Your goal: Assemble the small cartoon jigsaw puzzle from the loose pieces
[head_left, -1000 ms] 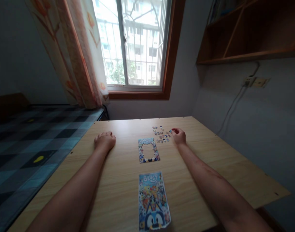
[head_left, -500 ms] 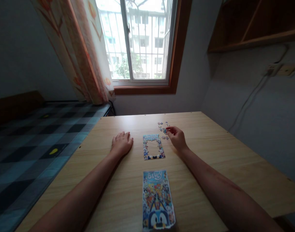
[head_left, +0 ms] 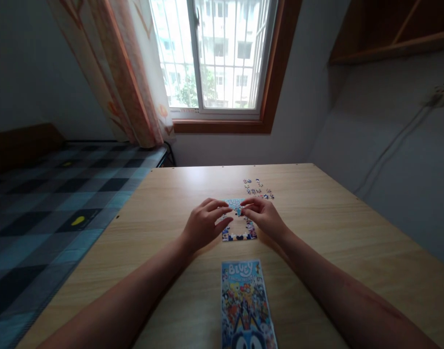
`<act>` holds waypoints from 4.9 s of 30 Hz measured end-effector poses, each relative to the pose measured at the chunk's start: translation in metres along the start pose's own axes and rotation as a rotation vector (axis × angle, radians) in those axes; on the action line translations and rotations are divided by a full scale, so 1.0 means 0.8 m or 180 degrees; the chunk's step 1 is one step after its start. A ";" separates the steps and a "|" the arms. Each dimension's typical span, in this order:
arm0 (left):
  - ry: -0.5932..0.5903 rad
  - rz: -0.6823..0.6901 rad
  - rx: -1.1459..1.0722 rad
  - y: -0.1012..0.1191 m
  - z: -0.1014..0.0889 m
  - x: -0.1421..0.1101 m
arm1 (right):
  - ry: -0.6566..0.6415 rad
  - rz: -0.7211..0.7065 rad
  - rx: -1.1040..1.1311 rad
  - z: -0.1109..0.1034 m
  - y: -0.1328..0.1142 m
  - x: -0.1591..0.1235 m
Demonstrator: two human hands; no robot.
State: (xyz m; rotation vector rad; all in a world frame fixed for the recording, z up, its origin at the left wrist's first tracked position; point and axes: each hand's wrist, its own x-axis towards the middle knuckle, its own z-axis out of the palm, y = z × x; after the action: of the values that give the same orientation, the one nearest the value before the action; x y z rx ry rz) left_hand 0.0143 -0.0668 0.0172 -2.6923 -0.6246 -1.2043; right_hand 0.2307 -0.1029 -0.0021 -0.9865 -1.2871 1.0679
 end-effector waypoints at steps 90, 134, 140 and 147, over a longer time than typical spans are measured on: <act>-0.1111 -0.0319 -0.0386 0.001 0.011 -0.004 | -0.1394 -0.0939 -0.2739 -0.034 -0.017 -0.010; -0.1241 -0.0324 -0.0484 -0.002 0.012 -0.007 | -0.1155 -0.1392 -0.2681 -0.032 -0.026 -0.011; -0.1081 -0.0300 -0.0569 0.002 0.009 -0.006 | 0.0143 -0.1582 -0.2852 -0.050 -0.018 -0.002; -0.1176 -0.0131 -0.0626 0.006 0.009 -0.009 | 0.1437 -0.1368 -0.2761 -0.080 -0.003 0.007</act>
State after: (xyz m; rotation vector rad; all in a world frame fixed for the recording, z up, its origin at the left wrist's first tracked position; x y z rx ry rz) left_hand 0.0170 -0.0714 0.0078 -3.1165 -0.6360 -0.8161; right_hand 0.2943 -0.0965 -0.0013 -1.3885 -1.4915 -0.0988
